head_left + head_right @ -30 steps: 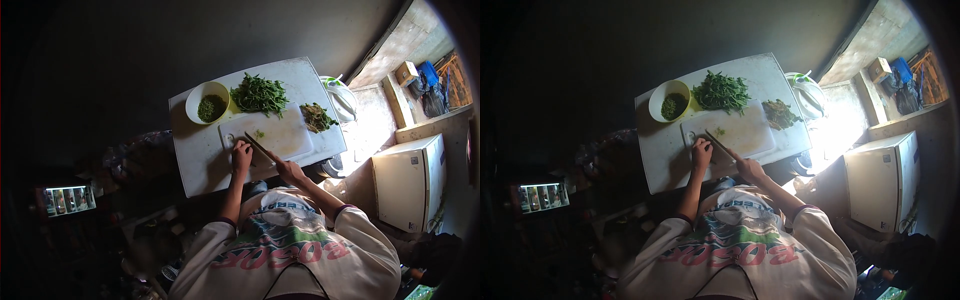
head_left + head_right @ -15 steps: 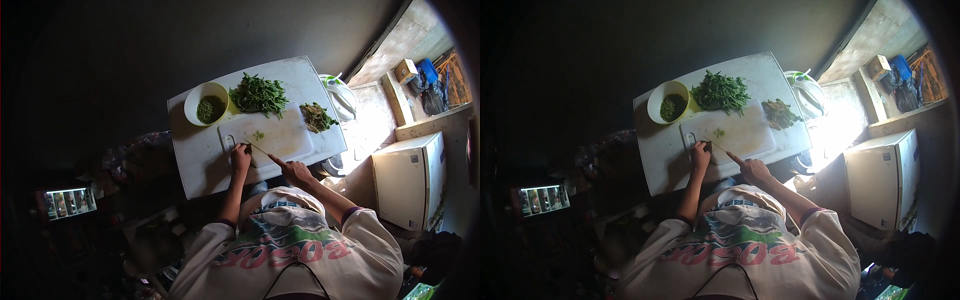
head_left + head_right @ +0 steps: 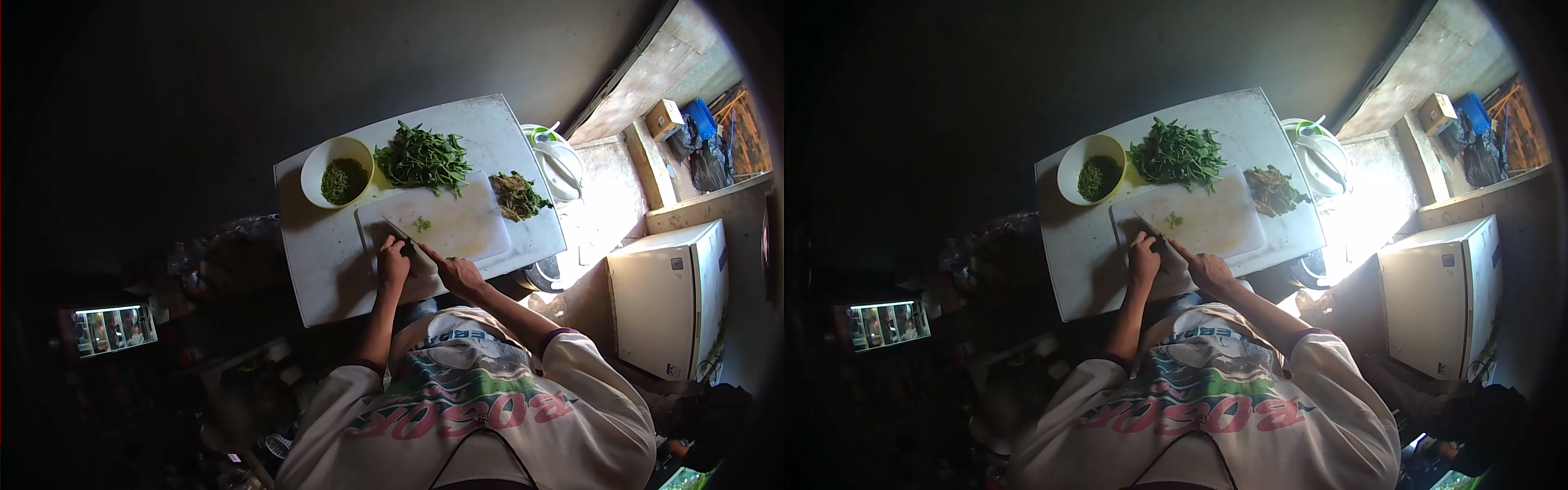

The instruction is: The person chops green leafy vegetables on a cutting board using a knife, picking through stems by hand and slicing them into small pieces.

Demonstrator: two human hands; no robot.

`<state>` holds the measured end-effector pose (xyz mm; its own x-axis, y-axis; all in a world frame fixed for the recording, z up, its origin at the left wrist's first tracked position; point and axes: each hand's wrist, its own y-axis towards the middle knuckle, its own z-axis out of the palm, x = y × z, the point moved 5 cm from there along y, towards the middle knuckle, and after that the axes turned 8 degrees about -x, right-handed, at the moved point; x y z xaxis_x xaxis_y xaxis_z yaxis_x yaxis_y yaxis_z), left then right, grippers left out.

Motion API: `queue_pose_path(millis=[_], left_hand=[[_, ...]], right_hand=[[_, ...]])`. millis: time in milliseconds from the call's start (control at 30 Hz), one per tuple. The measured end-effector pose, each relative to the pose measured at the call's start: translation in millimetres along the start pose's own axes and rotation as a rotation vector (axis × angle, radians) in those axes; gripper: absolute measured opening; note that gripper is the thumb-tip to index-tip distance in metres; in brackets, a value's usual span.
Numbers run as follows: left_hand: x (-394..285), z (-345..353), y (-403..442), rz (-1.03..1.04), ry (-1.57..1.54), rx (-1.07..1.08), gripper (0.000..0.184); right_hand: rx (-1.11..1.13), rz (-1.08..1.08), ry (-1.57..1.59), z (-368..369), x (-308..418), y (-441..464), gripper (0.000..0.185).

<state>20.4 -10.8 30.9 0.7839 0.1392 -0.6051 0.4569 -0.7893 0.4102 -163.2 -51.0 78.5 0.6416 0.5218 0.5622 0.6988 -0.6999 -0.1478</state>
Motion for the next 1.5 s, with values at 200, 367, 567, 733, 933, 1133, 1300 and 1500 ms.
queue_pose_path(millis=[200, 367, 567, 733, 933, 1133, 1300, 1500], left_hand=[[-3.0, 0.0, -3.5, -0.133, -0.029, 0.086, 0.018], [0.4, 2.4, -4.2, -0.108, -0.058, 0.049, 0.016], [-1.3, 4.7, 4.8, -0.06, -0.115, 0.04, 0.016], [2.0, 6.3, 6.3, -0.153, -0.001, 0.155, 0.022], [2.9, 6.3, 5.0, -0.125, -0.022, 0.085, 0.023], [0.4, 5.0, 3.4, -0.166, -0.083, 0.062, 0.019], [-5.2, 2.2, 6.7, -0.09, -0.002, 0.077, 0.018], [-5.4, -0.3, 5.7, -0.137, -0.07, 0.049, 0.016]], right_hand=[[0.043, 0.028, 0.048, -3.6, -14.6, -20.8, 0.074], [0.048, 0.052, 0.109, -16.3, -29.4, -40.1, 0.073], [0.08, 0.188, 0.032, -27.7, -28.0, -34.0, 0.075], [0.163, 0.147, -0.062, -44.7, -11.0, -34.5, 0.079], [0.133, 0.094, -0.056, -26.1, -8.8, -42.1, 0.08], [0.043, 0.074, 0.054, 3.9, -15.9, -4.3, 0.078], [0.057, 0.058, 0.032, -18.5, -5.1, -4.3, 0.078], [0.099, 0.067, 0.013, -16.5, -18.4, -31.1, 0.08]])
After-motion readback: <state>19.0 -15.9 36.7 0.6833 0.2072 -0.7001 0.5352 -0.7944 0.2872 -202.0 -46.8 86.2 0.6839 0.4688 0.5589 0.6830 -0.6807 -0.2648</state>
